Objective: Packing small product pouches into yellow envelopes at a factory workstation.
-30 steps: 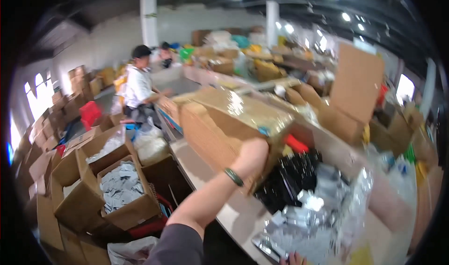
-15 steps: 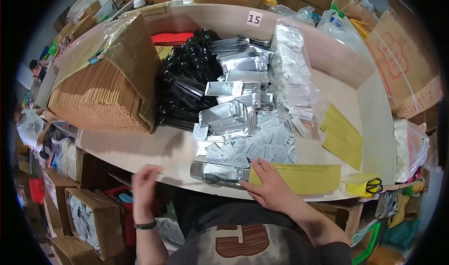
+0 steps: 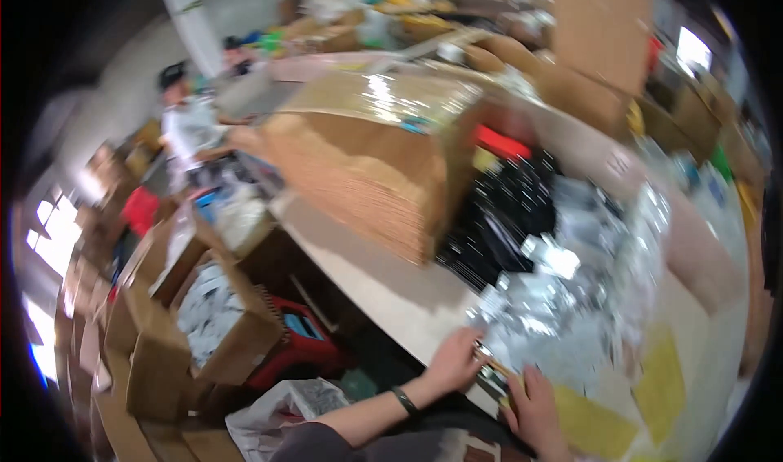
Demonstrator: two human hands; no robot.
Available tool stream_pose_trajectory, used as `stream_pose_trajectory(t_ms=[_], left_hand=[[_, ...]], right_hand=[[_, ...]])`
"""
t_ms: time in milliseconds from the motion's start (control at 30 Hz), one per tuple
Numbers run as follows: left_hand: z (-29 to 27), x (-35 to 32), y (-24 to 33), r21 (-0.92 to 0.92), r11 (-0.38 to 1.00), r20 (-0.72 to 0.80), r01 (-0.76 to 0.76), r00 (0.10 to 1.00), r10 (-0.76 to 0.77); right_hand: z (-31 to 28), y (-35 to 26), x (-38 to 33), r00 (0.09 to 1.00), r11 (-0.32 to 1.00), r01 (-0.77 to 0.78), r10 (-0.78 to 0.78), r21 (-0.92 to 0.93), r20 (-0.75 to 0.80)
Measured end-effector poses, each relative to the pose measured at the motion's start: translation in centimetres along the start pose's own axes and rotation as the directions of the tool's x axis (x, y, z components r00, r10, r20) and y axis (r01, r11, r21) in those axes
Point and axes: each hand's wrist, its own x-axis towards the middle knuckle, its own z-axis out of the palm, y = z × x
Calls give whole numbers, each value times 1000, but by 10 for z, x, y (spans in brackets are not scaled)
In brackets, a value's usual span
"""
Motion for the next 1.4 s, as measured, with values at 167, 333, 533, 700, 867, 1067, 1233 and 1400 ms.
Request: stream_pose_trajectory(t_ms=[167, 333, 533, 700, 867, 1067, 1233, 1400], left_hand=[[-3, -12, -3, 83, 989, -91, -126, 987, 133], [-7, -9, -5, 38, 964, -103, -264, 958, 266], [-3, -8, -9, 9, 962, -67, -273, 960, 273], [-5, -10, -8, -16, 980, -56, -200, 978, 199], [-5, -6, -9, 61, 947, -51, -315, 947, 318], [-1, -10, -9, 34, 973, -40, -228, 973, 229], [-3, -10, -3, 170, 963, 58, -209, 978, 202], [2, -18, -10, 138, 975, 68, -172, 984, 164]], right_hand=[[1, -9, 4, 997, 998, -31, 35, -54, 72], [-1, -11, 11, 1000, 995, 21, -20, -93, 15], [-6, -5, 14, 998, 997, 30, -26, -71, 50], [-5, -12, 15, 997, 998, -28, 31, -54, 70], [0, -12, 15, 992, 996, -70, 76, -61, 102], [-5, -14, 17, 985, 991, -126, 130, -45, 114], [-2, -15, 17, 990, 990, -114, 120, -82, 76], [-4, -19, 14, 991, 992, -105, 111, -68, 77]])
